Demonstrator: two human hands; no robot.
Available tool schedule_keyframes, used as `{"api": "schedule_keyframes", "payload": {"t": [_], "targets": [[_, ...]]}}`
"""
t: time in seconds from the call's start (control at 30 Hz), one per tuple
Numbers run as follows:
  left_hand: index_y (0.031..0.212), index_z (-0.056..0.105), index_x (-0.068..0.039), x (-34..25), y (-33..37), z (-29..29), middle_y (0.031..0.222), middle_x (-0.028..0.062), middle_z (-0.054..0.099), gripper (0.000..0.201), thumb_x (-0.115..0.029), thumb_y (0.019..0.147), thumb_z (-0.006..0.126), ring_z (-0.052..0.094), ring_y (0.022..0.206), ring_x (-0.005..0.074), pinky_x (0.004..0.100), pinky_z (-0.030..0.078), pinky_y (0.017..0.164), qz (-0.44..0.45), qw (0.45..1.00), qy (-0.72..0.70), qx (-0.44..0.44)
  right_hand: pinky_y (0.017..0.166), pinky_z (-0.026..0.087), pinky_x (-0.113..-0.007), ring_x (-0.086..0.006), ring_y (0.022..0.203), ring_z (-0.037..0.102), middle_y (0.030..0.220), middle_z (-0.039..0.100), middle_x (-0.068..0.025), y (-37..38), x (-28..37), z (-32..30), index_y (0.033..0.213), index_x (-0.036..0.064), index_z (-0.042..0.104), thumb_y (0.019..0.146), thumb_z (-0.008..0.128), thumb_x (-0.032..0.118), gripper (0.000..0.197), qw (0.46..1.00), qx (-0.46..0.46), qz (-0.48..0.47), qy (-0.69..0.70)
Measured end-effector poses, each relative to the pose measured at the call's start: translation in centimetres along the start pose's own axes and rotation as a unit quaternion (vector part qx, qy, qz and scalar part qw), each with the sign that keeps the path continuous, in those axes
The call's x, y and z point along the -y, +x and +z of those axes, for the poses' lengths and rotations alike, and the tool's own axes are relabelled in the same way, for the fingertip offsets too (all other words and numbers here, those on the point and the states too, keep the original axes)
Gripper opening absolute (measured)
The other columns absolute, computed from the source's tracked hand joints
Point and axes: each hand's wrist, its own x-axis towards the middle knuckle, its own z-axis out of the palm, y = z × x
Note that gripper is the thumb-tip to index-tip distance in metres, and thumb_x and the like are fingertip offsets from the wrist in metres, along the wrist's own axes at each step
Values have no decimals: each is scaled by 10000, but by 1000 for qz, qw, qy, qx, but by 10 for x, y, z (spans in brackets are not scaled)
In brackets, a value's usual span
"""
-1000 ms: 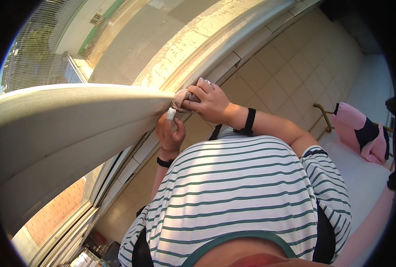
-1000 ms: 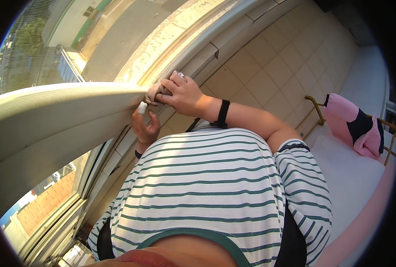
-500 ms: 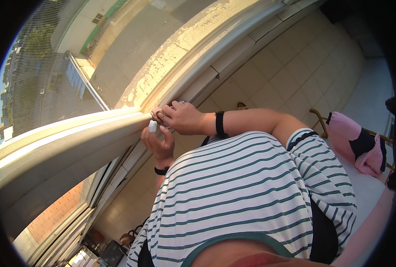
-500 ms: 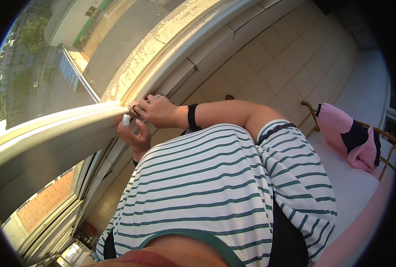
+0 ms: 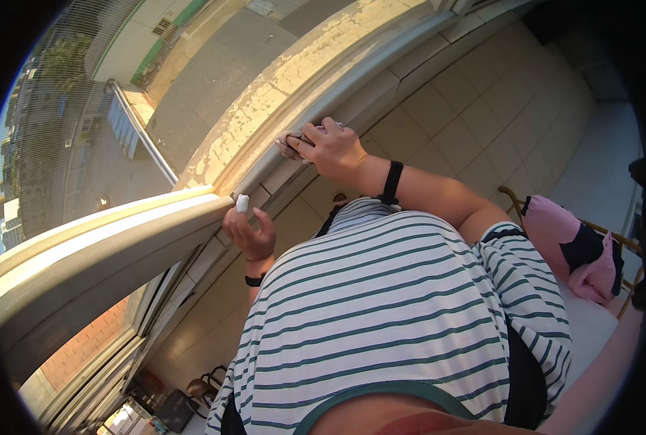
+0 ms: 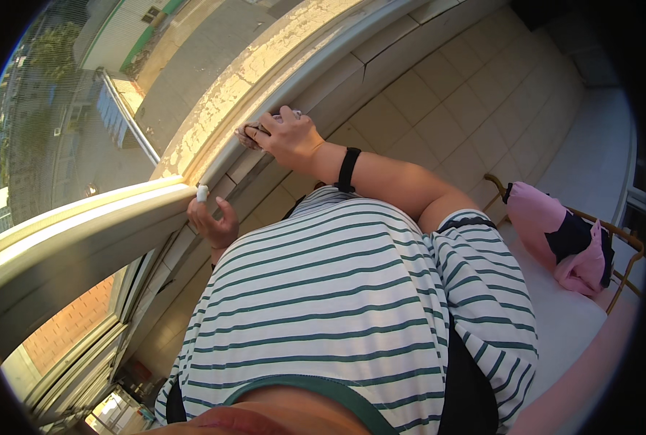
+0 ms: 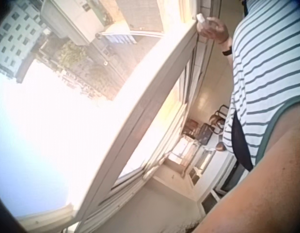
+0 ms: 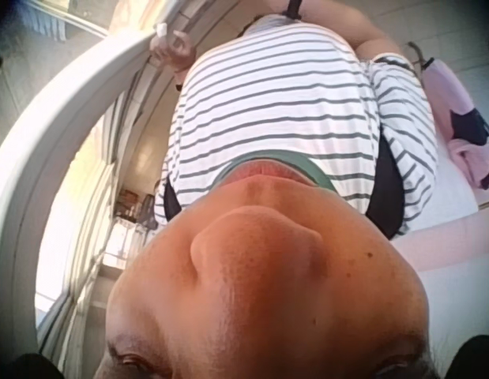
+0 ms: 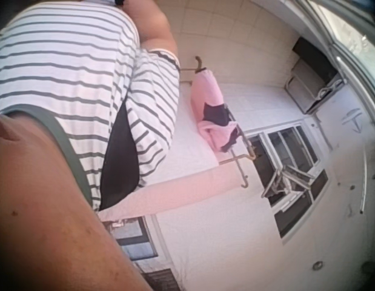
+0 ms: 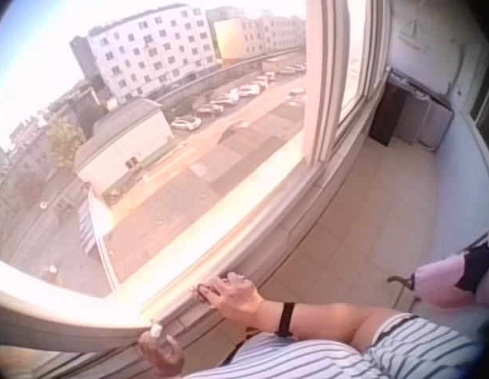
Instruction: The person wipes the window sill and frame with a cloth, moving along the sill and cleaning different sections. The person also wipes a nearby mat and the floor area adjacent to the window.
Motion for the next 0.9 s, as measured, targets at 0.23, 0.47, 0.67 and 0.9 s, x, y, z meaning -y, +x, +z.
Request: {"api": "schedule_keyframes", "payload": {"t": [0.23, 0.47, 0.67, 0.9], "targets": [[1245, 597, 19, -9, 3, 9, 1107, 177, 640, 384, -42, 881, 704, 627, 1000, 370, 486, 508, 900, -1, 1000, 12, 19, 664, 622, -378, -263, 926, 634, 1143, 618, 30, -10, -106, -23, 1304, 358, 720, 798, 728, 155, 546, 992, 44, 110, -39], [1181, 563, 32, -19, 6, 13, 1067, 221, 608, 339, -32, 878, 701, 602, 965, 406, 520, 501, 874, -13, 999, 26, 33, 676, 635, -417, -289, 928, 648, 1128, 616, 32, -17, -219, -38, 1299, 429, 714, 854, 757, 228, 490, 981, -2, 171, -96], [1198, 558, 27, -29, 13, 15, 1081, 227, 607, 341, -26, 888, 692, 594, 988, 412, 540, 491, 899, -23, 998, 23, 46, 716, 641, -431, -273, 1027, 635, 1190, 600, 27, -24, -285, -39, 1307, 446, 704, 866, 754, 279, 475, 959, -2, 250, -136], [1202, 561, 42, -37, 9, 13, 1080, 237, 600, 344, -12, 887, 690, 591, 982, 425, 542, 496, 899, -5, 999, 27, 37, 760, 632, -448, -310, 1126, 643, 1286, 605, -1, -23, -364, -47, 1314, 433, 688, 896, 721, 305, 438, 910, 59, 359, -199]]}}
